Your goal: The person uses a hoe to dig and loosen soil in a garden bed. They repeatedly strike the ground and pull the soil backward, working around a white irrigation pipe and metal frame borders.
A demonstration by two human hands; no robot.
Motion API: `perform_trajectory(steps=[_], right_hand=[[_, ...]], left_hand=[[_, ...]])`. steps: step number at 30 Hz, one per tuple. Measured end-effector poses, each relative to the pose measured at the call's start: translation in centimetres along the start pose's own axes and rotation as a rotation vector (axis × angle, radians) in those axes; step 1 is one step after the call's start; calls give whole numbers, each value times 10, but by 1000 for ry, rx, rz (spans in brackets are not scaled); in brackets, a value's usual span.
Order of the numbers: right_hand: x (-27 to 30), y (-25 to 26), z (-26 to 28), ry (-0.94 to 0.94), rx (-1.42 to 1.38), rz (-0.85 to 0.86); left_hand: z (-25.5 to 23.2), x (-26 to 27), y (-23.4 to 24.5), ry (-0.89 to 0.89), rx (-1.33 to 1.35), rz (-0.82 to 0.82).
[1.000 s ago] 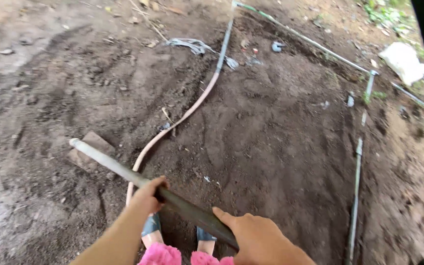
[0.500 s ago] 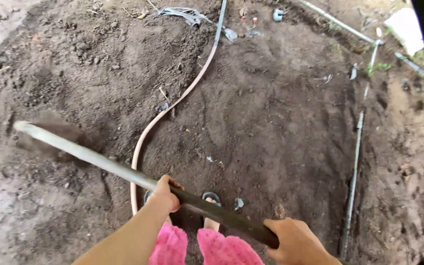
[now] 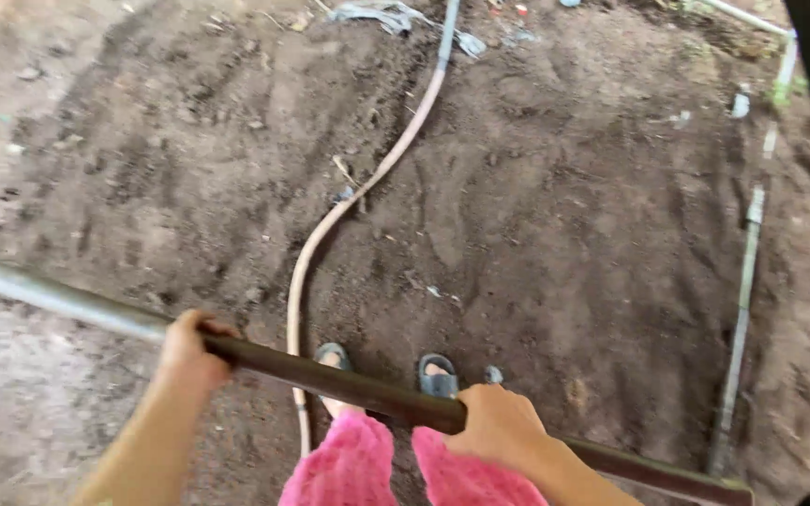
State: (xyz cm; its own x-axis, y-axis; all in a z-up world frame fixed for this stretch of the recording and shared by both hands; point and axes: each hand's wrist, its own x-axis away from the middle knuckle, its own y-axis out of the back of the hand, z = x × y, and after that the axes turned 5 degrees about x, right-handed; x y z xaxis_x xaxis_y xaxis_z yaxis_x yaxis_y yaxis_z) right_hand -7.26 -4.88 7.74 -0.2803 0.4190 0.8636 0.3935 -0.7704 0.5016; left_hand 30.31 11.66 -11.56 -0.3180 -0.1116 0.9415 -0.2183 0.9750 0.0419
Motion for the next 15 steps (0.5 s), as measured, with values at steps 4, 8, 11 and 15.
perform_trajectory(steps=[4,8,11,15], right_hand=[[32,9,6,-140,-4,44],[80,14,-36,-322,23,153],[85,6,-89,-388,89,160],[72,-26,-160,-452,157,136]], left_hand=[[38,-86,1,139,-91,-128],[182,-132,17,422,-272,-228],[238,-79,6,275,-232,-26],[237,89,1,447,-53,-171]])
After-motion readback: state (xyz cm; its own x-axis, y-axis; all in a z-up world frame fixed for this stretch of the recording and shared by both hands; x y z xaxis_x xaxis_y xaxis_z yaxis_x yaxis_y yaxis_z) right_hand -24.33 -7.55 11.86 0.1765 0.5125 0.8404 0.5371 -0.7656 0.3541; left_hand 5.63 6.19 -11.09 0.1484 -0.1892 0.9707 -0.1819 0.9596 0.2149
